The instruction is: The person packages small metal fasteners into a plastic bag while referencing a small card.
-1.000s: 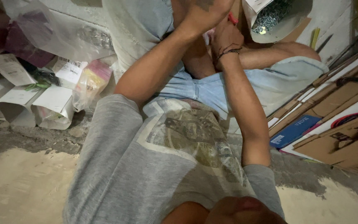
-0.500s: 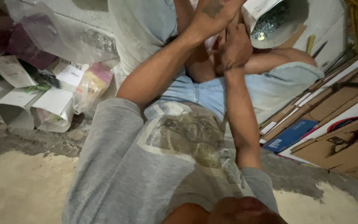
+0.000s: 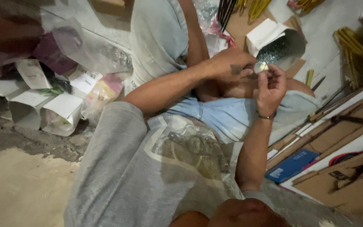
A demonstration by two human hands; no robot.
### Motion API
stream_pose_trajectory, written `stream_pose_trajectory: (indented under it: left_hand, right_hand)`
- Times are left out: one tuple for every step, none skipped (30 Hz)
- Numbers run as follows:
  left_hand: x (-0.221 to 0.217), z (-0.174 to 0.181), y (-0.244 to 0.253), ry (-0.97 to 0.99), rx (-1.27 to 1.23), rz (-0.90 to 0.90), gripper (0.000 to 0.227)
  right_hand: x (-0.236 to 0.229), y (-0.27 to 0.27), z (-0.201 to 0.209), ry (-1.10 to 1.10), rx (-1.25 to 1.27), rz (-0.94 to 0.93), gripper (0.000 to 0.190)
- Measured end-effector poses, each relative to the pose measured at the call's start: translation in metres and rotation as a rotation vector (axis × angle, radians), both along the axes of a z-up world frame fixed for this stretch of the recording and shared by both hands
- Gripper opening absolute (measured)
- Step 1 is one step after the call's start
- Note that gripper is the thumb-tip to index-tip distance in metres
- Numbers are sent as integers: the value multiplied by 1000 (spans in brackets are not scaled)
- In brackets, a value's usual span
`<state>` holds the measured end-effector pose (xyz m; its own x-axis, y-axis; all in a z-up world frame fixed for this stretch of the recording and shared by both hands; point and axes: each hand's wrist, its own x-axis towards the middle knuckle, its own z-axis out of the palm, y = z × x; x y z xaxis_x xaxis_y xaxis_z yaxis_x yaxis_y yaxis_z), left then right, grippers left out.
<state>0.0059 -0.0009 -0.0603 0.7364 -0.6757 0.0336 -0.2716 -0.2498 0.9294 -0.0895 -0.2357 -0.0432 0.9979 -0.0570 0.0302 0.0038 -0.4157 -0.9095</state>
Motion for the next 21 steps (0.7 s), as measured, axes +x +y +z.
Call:
stream_pose_trajectory:
  left_hand:
    - [2, 4, 0, -10, 5, 0, 19]
    - [3, 8, 0, -7, 11, 14, 18]
    - [5, 12, 1, -4, 17, 28, 18]
    - [7, 16, 2, -9, 25, 32, 18]
    - [10, 19, 3, -9, -23, 47, 18]
    - [8, 23, 2, 0, -74, 57, 18]
    - [7, 26, 5, 3, -68, 56, 18]
    - [9, 28, 6, 1, -97, 66, 19]
    - [10, 31, 6, 0, -127, 75, 20]
    - [11, 31, 4, -3, -128, 69, 20]
    - [12, 30, 2, 6, -165, 77, 22]
    - [10, 29, 2, 19, -201, 91, 24]
    - [10, 31, 2, 22, -201, 91, 24]
    - [12, 33, 3, 7, -197, 79, 22]
    - [13, 36, 5, -7, -193, 66, 21]
    - [13, 40, 6, -7, -193, 67, 21]
    - [12, 45, 8, -5, -154, 112, 20]
    - [14, 50, 11, -4, -113, 159, 19]
    - [16, 51, 15, -6, -112, 163, 19]
    - [18, 53, 17, 6, -83, 220, 22]
    - [20, 54, 20, 18, -53, 278, 24]
  right_hand:
    - [-4, -5, -4, -10, 5, 0, 29]
    - [-8, -10, -9, 87, 52, 20, 21]
    - [-12, -15, -14, 184, 99, 42, 13]
    - [-8, -14, -16, 179, 106, 47, 13]
    - [-4, -13, -19, 165, 97, 2, 7]
    - [-7, -13, -20, 159, 85, -50, 6]
    - [-5, -11, -19, 162, 90, -52, 6]
    - [-2, -10, -18, 94, 61, -73, 21]
    - [1, -9, -17, 27, 30, -94, 37]
    - [1, -14, -18, 24, 30, -100, 37]
    - [0, -17, -20, 8, -13, -114, 39]
    - [-3, -21, -21, -3, -55, -121, 42]
    - [-7, -25, -31, -1, -56, -122, 42]
    - [-9, -28, -41, 50, -17, -164, 49]
    - [-12, -31, -50, 101, 21, -206, 56]
    - [-10, -29, -47, 101, 21, -205, 56]
    - [-8, -27, -43, 120, 16, -188, 54]
    - [-4, -24, -40, 137, 12, -168, 52]
    - [-1, -12, -27, 135, 13, -164, 52]
    - [1, -1, -13, 168, 161, -114, 39]
    - [2, 10, 0, 199, 309, -63, 28]
